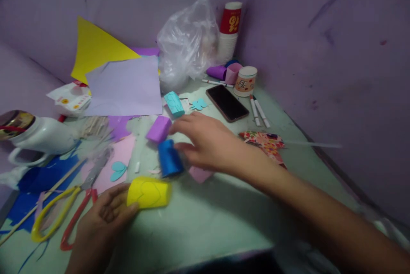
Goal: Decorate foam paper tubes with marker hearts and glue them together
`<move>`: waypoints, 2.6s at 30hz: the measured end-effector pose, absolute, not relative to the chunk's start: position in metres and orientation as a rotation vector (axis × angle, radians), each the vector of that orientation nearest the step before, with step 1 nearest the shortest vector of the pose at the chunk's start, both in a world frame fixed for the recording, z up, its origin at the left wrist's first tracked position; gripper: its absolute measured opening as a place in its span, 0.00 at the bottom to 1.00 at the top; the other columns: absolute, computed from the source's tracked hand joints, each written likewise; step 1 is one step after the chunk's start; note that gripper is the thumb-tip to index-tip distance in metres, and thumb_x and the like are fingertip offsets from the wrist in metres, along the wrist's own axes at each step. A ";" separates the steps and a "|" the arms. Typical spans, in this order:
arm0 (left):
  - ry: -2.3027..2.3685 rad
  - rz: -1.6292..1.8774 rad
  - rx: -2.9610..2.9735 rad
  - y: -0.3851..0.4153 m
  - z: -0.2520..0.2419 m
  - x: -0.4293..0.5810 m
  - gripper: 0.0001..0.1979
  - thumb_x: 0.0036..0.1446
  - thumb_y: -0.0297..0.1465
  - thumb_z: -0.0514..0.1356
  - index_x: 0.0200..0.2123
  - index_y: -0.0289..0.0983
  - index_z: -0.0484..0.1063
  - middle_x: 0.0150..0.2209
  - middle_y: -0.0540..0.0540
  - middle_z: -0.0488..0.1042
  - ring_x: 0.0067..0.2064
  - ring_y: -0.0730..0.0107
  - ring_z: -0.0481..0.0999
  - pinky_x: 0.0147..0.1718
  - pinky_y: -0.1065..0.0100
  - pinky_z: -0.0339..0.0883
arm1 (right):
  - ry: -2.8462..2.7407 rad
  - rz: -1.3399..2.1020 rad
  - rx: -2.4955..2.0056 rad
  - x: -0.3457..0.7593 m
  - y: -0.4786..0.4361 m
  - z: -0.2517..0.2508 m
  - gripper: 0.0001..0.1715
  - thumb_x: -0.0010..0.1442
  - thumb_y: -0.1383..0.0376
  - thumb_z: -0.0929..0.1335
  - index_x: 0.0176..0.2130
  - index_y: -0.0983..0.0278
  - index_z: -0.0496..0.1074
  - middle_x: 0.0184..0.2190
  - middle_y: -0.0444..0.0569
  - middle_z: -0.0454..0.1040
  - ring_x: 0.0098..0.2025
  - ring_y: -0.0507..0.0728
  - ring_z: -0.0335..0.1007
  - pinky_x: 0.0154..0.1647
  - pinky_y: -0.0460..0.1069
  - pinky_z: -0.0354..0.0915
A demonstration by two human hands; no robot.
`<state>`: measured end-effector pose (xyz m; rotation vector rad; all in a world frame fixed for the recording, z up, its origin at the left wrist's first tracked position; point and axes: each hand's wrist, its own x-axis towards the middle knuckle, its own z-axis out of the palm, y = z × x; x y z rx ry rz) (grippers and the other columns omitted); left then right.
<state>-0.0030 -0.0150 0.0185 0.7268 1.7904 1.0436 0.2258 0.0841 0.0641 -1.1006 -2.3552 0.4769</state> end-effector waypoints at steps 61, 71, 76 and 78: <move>2.164 1.175 0.906 -0.023 0.027 -0.020 0.16 0.45 0.41 0.62 0.38 0.40 0.72 0.39 0.47 0.79 0.36 0.64 0.77 0.31 0.69 0.71 | -2.269 0.893 -1.160 0.225 0.184 0.061 0.14 0.57 0.71 0.67 0.44 0.69 0.73 0.38 0.50 0.77 0.39 0.53 0.73 0.40 0.46 0.65; 1.879 0.341 2.053 0.131 0.052 0.016 0.27 0.50 0.40 0.57 0.53 0.34 0.66 0.46 0.38 0.74 0.47 0.53 0.74 0.46 0.55 0.66 | -2.429 0.477 -1.583 0.203 0.231 0.050 0.26 0.56 0.68 0.66 0.54 0.69 0.67 0.51 0.60 0.72 0.49 0.63 0.70 0.47 0.52 0.65; 1.557 0.027 2.367 0.168 0.045 0.038 0.30 0.48 0.38 0.58 0.54 0.34 0.66 0.54 0.35 0.69 0.56 0.49 0.66 0.53 0.54 0.61 | -2.664 0.585 -1.393 0.184 0.251 0.053 0.34 0.45 0.80 0.66 0.52 0.63 0.71 0.53 0.51 0.72 0.53 0.60 0.67 0.51 0.48 0.63; 1.551 -0.058 2.321 0.175 0.047 0.037 0.34 0.45 0.40 0.60 0.56 0.33 0.65 0.55 0.34 0.68 0.56 0.48 0.67 0.52 0.55 0.62 | -2.704 0.635 -1.371 0.184 0.261 0.054 0.33 0.44 0.80 0.66 0.50 0.64 0.72 0.49 0.51 0.75 0.48 0.59 0.71 0.46 0.47 0.65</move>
